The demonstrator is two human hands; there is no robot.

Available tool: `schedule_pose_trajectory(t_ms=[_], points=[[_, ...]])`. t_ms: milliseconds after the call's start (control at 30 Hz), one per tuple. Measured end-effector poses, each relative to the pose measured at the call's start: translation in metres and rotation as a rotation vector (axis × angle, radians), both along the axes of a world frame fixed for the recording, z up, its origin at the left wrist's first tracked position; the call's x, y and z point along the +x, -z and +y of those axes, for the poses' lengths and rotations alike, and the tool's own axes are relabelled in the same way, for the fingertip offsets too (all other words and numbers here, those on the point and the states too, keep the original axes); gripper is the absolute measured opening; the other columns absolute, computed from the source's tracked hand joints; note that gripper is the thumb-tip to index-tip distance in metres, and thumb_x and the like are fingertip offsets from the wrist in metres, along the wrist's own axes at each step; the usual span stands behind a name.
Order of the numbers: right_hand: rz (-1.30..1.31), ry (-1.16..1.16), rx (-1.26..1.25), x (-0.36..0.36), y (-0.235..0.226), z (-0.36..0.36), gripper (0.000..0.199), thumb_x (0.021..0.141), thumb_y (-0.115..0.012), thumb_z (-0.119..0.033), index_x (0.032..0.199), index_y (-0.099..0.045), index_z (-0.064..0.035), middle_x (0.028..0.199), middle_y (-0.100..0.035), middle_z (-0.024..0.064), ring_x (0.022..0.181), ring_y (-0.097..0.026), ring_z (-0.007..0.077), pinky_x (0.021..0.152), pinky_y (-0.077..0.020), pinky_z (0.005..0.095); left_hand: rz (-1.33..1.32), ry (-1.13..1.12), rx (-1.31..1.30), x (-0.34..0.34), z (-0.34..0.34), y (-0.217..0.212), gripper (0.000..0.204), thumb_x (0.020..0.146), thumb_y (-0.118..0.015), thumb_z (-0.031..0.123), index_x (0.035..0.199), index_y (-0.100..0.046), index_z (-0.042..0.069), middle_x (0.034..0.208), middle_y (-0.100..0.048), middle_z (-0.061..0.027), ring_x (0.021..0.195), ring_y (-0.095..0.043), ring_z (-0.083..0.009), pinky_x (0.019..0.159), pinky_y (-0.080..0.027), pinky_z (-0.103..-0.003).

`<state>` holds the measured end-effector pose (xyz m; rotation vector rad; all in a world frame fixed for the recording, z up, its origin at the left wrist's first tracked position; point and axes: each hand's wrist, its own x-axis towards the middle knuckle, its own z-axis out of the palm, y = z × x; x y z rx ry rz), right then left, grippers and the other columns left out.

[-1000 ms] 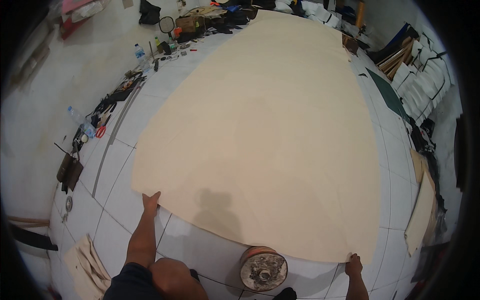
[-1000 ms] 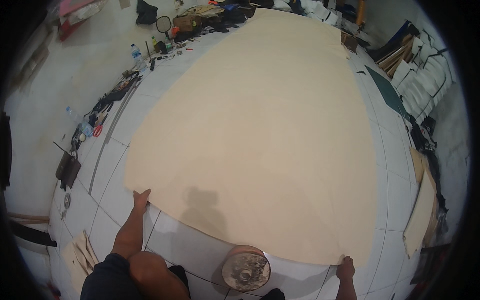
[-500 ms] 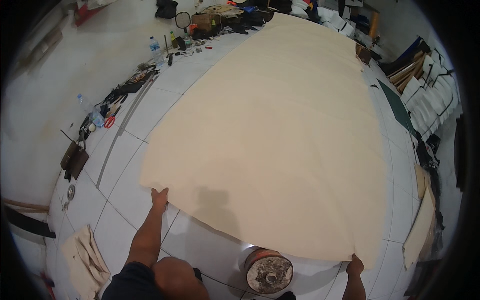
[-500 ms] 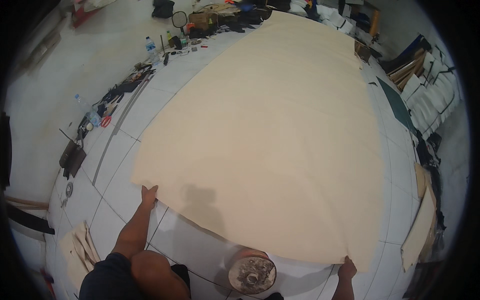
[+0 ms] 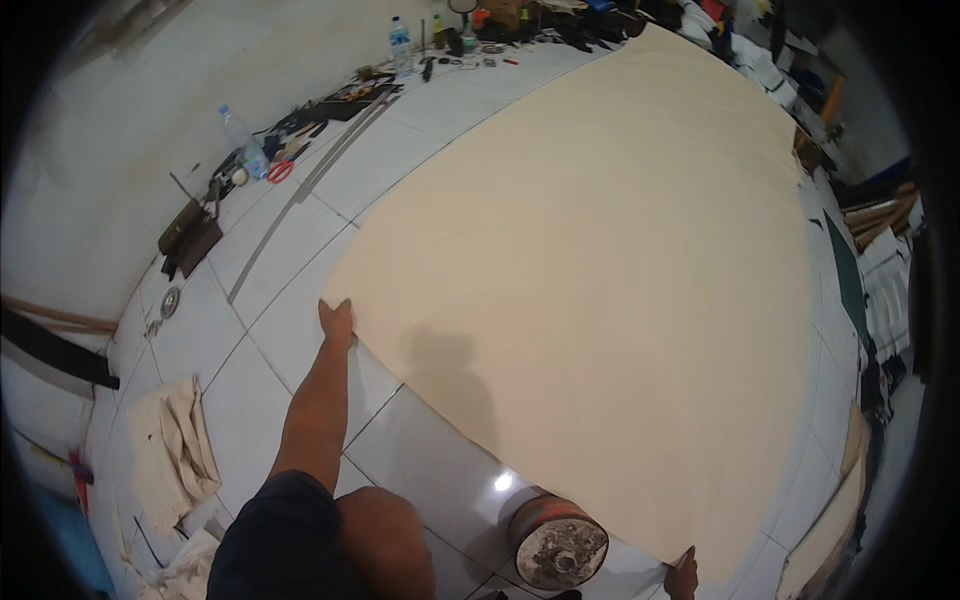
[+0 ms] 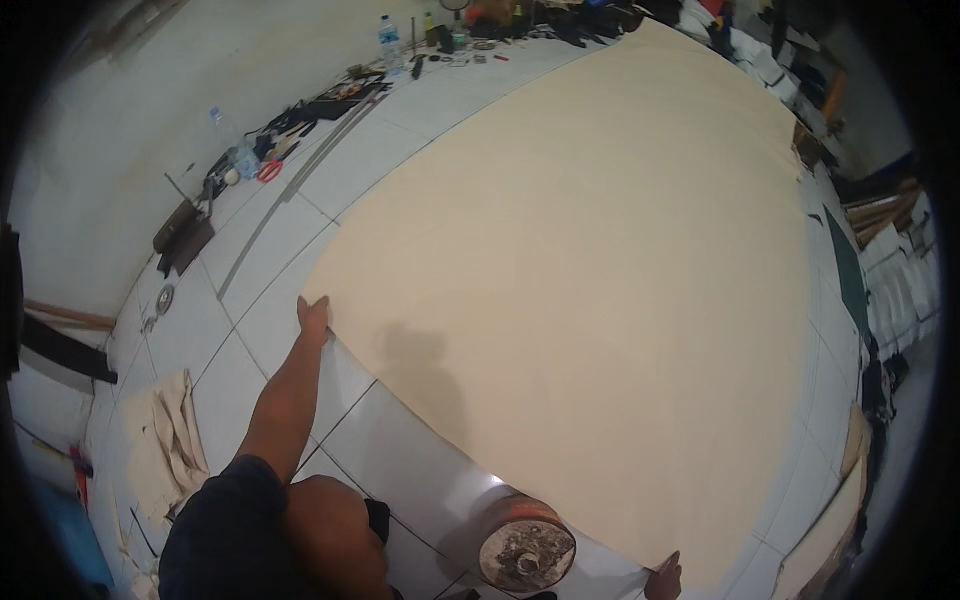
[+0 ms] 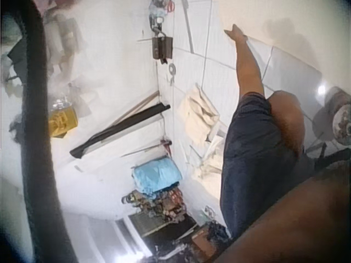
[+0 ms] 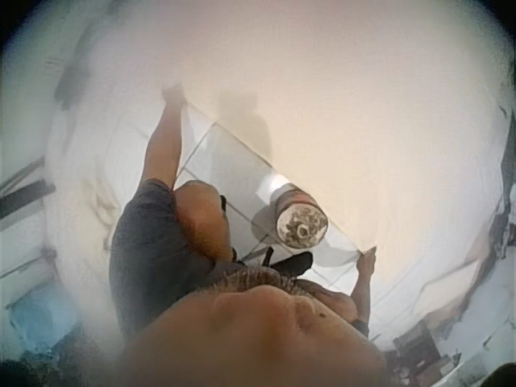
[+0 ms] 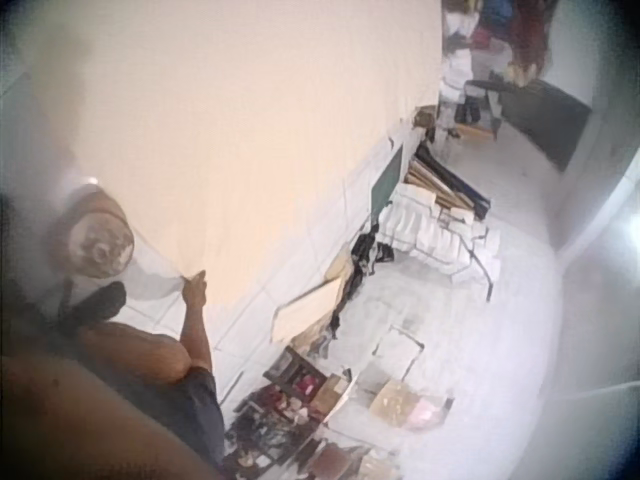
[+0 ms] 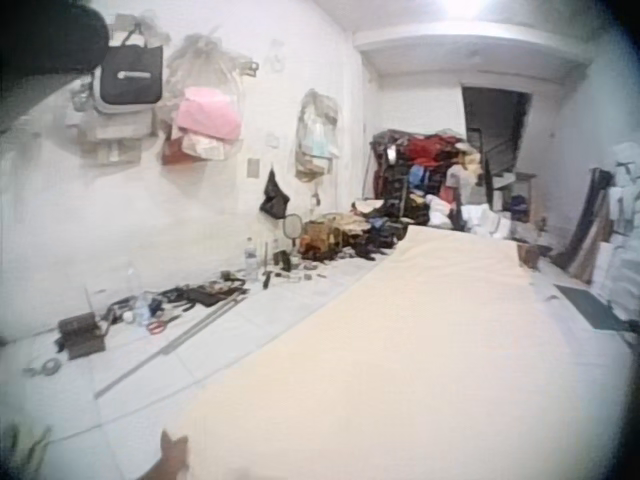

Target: The person cuts a large sheet of light-colored fabric in half using shears, then folds one half and cuts it again. The person sits on the floor during the process and handles the fabric pieces by hand.

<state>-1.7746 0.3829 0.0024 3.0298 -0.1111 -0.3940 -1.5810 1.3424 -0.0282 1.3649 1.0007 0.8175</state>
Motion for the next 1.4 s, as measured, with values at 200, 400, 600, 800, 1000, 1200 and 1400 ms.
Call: schedule_pose_trajectory(t_ms=[200, 400, 600, 800, 1000, 1200, 1400], points=[[0.201, 0.233, 0.013, -0.019, -0.038, 0.013, 0.077, 0.092, -0.055, -0.038, 0.150, -0.017, -0.0041, 0.125, -0.054, 0.0287, 0.113, -0.056, 0.0415, 0.092, -0.0482, 0.0478, 0.048, 0.182, 0.080, 0.037, -0.035, -0.035, 0.075, 0.085, -0.066, 0.012, 0.147, -0.027, -0.001, 0.117, -0.059, -0.0192, 0.106, -0.058, -0.0277, 0.089, -0.048, -0.036], [0.217, 0.186, 0.129, 0.009, -0.036, 0.029, 0.076, 0.089, -0.062, -0.029, 0.149, -0.023, -0.0054, 0.137, -0.047, 0.0264, 0.126, -0.047, 0.0409, 0.101, -0.0427, 0.0473, 0.505, 0.183, 0.099, -0.016, 0.025, 0.024, 0.088, 0.078, -0.079, 0.033, 0.135, -0.032, -0.013, 0.118, -0.055, -0.0231, 0.099, -0.062, -0.0288, 0.080, -0.054, -0.036], [0.188, 0.211, 0.052, 0.039, -0.056, 0.095, 0.071, 0.085, -0.058, -0.012, 0.149, -0.027, -0.0200, 0.144, -0.039, 0.0201, 0.120, -0.053, 0.0404, 0.092, -0.0507, 0.0488, 0.343, 0.280, -0.053, -0.022, -0.055, -0.019, 0.086, 0.081, -0.075, 0.012, 0.143, -0.018, -0.004, 0.115, -0.056, -0.0187, 0.090, -0.061, -0.0231, 0.074, -0.054, -0.035], [0.146, 0.237, 0.014, 0.038, -0.059, 0.105, 0.065, 0.083, -0.057, -0.010, 0.144, -0.036, -0.0178, 0.140, -0.045, 0.0158, 0.116, -0.055, 0.0391, 0.091, -0.0508, 0.0488, 0.268, 0.255, -0.120, -0.020, -0.040, -0.014, 0.077, 0.083, -0.073, 0.010, 0.141, -0.025, -0.004, 0.105, -0.060, -0.0137, 0.087, -0.062, -0.0204, 0.071, -0.054, -0.033], [-0.124, 0.445, 0.070, 0.046, -0.033, 0.013, 0.036, 0.087, -0.060, -0.017, 0.122, -0.060, -0.0107, 0.123, -0.059, 0.0170, 0.115, -0.056, 0.0354, 0.097, -0.0466, 0.0439, 0.305, 0.464, -0.154, 0.011, -0.067, -0.035, 0.067, 0.083, -0.071, 0.007, 0.138, -0.034, -0.002, 0.104, -0.061, -0.0128, 0.085, -0.062, -0.0205, 0.069, -0.054, -0.033], [-0.498, 0.468, 0.047, 0.207, -0.118, -0.051, 0.042, 0.094, -0.046, -0.038, 0.109, -0.068, -0.0054, 0.108, -0.065, 0.0230, 0.106, -0.060, 0.0420, 0.093, -0.0449, 0.0470, 0.031, 0.464, 0.025, 0.202, -0.007, -0.146, 0.057, 0.083, -0.071, 0.010, 0.128, -0.044, -0.013, 0.092, -0.060, -0.0102, 0.077, -0.061, -0.0197, 0.067, -0.053, -0.031], [-1.089, 0.081, -0.054, 0.235, -0.300, -0.129, 0.039, 0.097, -0.047, -0.035, 0.112, -0.066, -0.0048, 0.107, -0.068, 0.0187, 0.095, -0.065, 0.0359, 0.084, -0.0495, 0.0400, -0.368, 0.605, 0.069, 0.284, 0.044, -0.348, 0.038, 0.097, -0.057, 0.025, 0.113, -0.061, -0.008, 0.098, -0.065, -0.0121, 0.094, -0.060, -0.0227, 0.088, -0.047, -0.032]])
